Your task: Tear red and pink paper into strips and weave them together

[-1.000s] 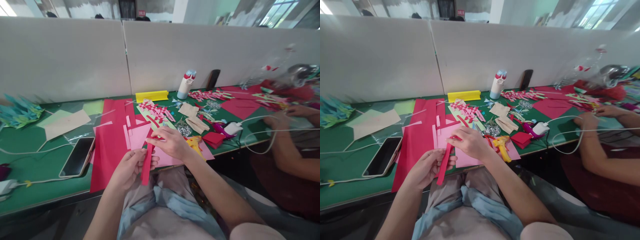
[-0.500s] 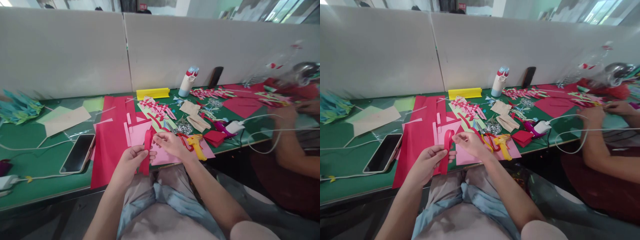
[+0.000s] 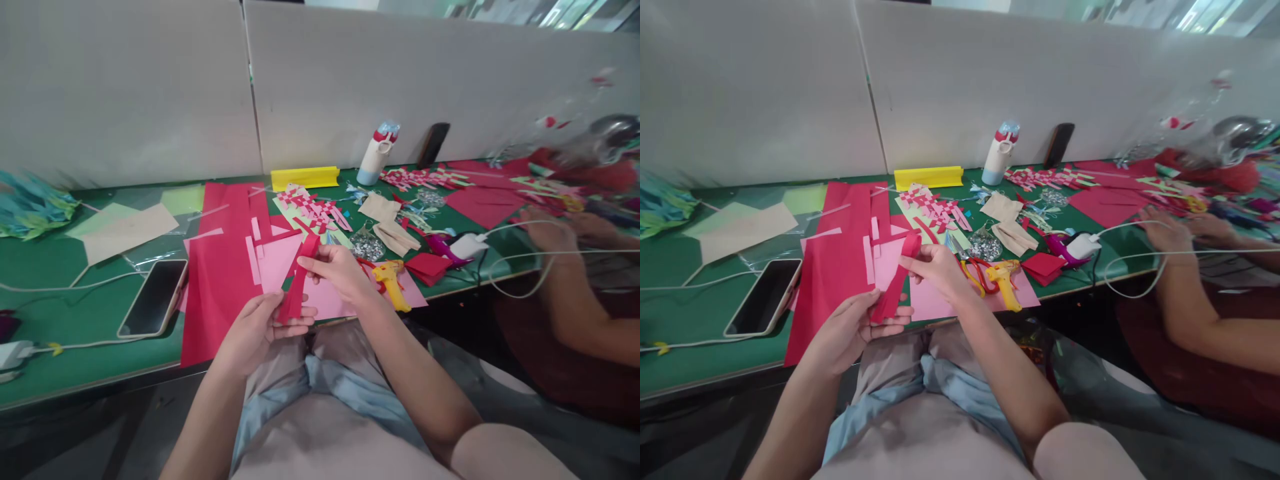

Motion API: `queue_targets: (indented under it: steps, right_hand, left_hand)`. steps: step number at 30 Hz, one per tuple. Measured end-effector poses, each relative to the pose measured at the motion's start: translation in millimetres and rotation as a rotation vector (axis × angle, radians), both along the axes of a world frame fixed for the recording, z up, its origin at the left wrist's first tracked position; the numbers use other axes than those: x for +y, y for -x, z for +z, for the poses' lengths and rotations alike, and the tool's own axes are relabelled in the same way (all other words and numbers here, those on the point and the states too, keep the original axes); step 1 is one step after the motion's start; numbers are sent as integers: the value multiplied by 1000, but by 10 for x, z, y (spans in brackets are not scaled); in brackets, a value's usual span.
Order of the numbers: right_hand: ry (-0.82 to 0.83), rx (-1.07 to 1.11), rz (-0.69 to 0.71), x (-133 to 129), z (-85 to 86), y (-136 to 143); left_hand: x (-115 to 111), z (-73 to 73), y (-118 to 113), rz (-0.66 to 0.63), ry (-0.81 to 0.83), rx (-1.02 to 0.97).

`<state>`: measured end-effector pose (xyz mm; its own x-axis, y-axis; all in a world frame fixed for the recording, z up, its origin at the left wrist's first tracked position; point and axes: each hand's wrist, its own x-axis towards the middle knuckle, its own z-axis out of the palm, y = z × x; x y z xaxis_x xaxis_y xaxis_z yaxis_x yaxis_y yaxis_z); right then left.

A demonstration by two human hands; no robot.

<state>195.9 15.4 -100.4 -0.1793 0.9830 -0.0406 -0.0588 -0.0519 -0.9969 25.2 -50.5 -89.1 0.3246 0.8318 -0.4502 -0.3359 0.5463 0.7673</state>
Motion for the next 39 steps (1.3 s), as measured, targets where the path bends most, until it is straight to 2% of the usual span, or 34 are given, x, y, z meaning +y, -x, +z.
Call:
queue_targets:
  steps: [5,10,16,24,28,34,39]
  right_hand:
    - [-16,4,-51,-3,97,-15]
    - [-69,-17,-89,-15,143,-16]
    - [-61,-35,-148,-50,220,6]
    - [-92,46,-105,-77,260,-54]
    - [-8,40,-17,-132,284,-60]
    - [135,20,284,-242,231,-40]
    - [171,-2,262,-260,188,-23]
  left_hand:
    - [-81,15,18,-39,-39,20]
    - [-139,5,-24,-6,-138,52]
    - [-181,-7,-73,55,-132,20]
    - [-199,51,-86,98,-109,12]
    - [-200,43,-73,74,-107,12]
    - [-203,23,-60,43,-90,1]
    - [-212,25,-54,14,-99,-21]
